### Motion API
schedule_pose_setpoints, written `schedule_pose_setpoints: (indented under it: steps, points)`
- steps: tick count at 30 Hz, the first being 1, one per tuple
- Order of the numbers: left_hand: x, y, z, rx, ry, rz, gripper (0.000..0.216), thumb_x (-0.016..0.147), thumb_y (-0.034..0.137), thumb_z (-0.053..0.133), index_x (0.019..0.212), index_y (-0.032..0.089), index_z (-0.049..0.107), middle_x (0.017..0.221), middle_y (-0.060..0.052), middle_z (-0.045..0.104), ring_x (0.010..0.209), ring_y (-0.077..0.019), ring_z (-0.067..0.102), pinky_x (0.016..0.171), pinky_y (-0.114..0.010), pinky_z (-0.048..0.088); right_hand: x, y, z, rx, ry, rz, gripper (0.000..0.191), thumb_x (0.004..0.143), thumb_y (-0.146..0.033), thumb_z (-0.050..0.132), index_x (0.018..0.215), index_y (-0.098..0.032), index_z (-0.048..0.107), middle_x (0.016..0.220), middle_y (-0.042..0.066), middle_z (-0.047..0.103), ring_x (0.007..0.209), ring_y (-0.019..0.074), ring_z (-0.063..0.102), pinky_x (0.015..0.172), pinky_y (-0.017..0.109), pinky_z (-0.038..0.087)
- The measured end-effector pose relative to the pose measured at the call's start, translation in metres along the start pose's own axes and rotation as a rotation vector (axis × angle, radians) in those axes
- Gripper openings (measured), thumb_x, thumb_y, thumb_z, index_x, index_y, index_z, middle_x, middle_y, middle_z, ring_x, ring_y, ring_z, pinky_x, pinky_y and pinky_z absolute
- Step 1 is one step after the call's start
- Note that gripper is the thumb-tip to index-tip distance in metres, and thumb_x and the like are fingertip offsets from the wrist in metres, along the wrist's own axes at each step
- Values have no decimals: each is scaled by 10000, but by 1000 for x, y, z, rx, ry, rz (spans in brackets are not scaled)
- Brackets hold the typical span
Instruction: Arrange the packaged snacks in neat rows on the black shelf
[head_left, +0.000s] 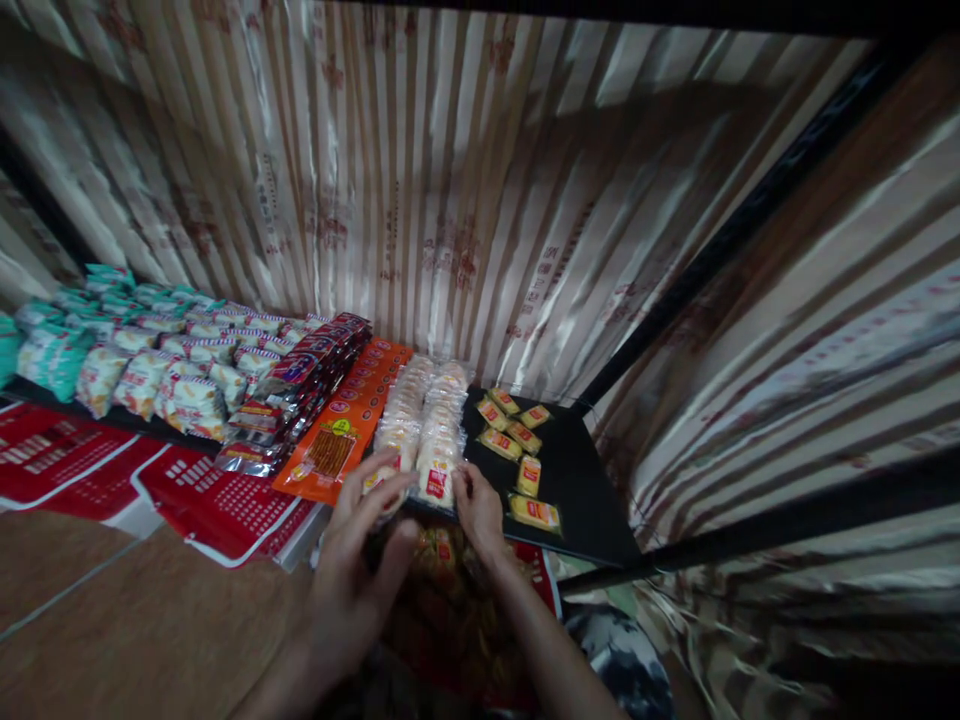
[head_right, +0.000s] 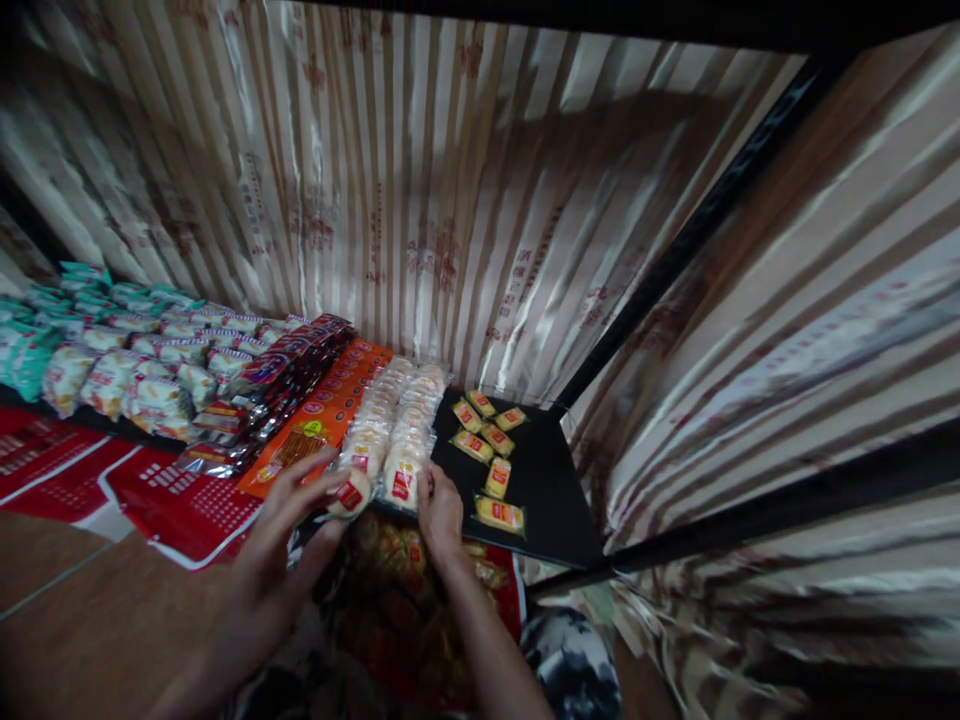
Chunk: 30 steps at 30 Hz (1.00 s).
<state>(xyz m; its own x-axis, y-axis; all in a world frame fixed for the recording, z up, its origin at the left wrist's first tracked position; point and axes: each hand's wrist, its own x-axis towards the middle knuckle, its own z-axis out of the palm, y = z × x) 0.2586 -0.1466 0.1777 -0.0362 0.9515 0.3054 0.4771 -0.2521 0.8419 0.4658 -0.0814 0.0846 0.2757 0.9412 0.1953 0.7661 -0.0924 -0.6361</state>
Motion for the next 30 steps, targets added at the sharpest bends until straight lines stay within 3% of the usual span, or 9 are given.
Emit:
schedule_pose_setpoints:
  steps: [2,4,5,8,13,20,30]
  points:
    - [19,-28,28,176,-4,-91,441,783,364,480,1176,169,517,1298,-121,424,1291,-296,278,1062,-491,258,-1,1,4,-1,40,-4,370,867,-392,322,987,-163,586,864,83,660,797,204,608,729,299,452]
    - [31,-62,53,286,-89,-164,513,756,333,496,1222,121,468,1305,-155,415,1264,-315,320,1030,-486,311,-2,4,7,1,81,-15,364,862,-395,325,963,-158,583,862,93,641,798,205,595,736,307,455]
    - [33,-76,62,324,-137,-155,539,751,333,502,1240,112,449,1292,-163,431,1233,-310,366,1010,-468,342,-3,5,8,1,94,-17,361,858,-396,331,952,-157,583,856,97,629,789,204,590,730,309,458]
    - [28,-101,79,408,-116,-46,511,776,282,464,1255,107,439,1245,-163,475,1170,-288,434,992,-458,361,-3,8,9,20,89,-2,355,847,-389,345,963,-151,582,862,101,599,757,199,580,711,314,470]
    - [8,-97,85,332,-181,117,377,804,223,403,1142,168,562,1188,-119,555,1120,-236,503,965,-396,426,-1,8,10,137,93,35,434,831,-412,396,1133,-119,505,946,118,561,769,198,570,704,333,493]
    - [-3,-104,80,306,-76,35,342,818,209,362,1020,145,631,1196,-136,554,1106,-238,533,942,-414,461,-4,16,17,238,87,83,559,805,-467,444,1247,-124,427,989,120,547,802,206,564,649,321,500]
    - [61,-82,78,181,27,49,291,828,258,387,949,221,649,1190,-75,558,1110,-209,531,950,-395,456,10,19,29,241,90,109,518,766,-484,487,1187,-181,491,915,69,565,774,211,581,726,339,499]
